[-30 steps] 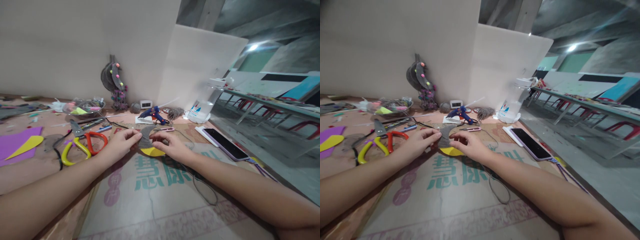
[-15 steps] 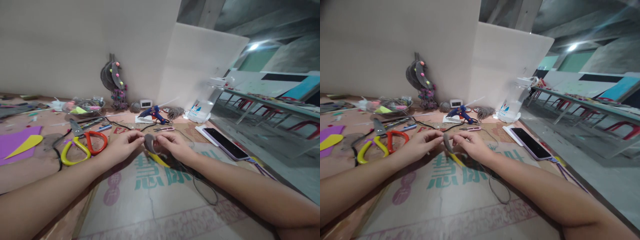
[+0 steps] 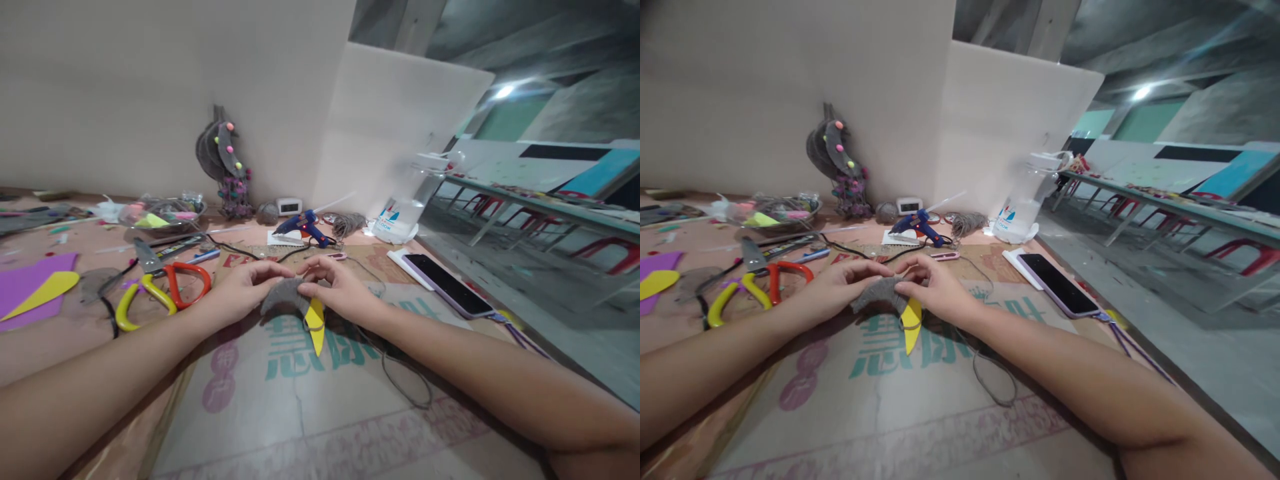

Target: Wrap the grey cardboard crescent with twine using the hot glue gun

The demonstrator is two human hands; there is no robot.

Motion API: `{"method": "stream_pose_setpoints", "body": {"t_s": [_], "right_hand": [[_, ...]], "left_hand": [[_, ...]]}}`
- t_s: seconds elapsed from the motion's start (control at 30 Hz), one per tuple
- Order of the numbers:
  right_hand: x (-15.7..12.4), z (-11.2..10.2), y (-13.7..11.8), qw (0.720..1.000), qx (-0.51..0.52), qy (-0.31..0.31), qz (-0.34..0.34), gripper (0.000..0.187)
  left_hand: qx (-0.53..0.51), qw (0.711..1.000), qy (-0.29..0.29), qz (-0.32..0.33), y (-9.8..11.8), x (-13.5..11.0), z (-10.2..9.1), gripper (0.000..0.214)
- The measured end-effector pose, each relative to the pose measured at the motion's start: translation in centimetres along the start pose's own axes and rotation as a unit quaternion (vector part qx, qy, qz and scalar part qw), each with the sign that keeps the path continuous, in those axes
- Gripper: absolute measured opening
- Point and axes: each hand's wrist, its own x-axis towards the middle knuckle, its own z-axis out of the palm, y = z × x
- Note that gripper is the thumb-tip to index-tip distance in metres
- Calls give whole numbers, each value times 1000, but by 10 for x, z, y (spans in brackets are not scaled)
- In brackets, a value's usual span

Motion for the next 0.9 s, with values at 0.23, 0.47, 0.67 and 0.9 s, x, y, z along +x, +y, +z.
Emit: {"method": "stream_pose_setpoints", "body": {"t_s": [0.23, 0.47, 0.67, 0.9], "right_hand": [[1, -3, 0, 998, 33, 35, 35, 24], [3, -7, 2, 998, 34, 49, 23, 28], [4, -8, 0, 998, -32, 38, 35, 23], [3, -5, 5, 998, -32, 21, 56, 21]], "left_hand": [[22, 998, 6, -53, 9, -1, 1, 32], [31, 998, 14, -54, 7, -1, 0, 27], [-25, 998, 24, -47, 0, 1, -2, 28], [-7, 998, 16, -54, 4, 0, 0, 26]]}}
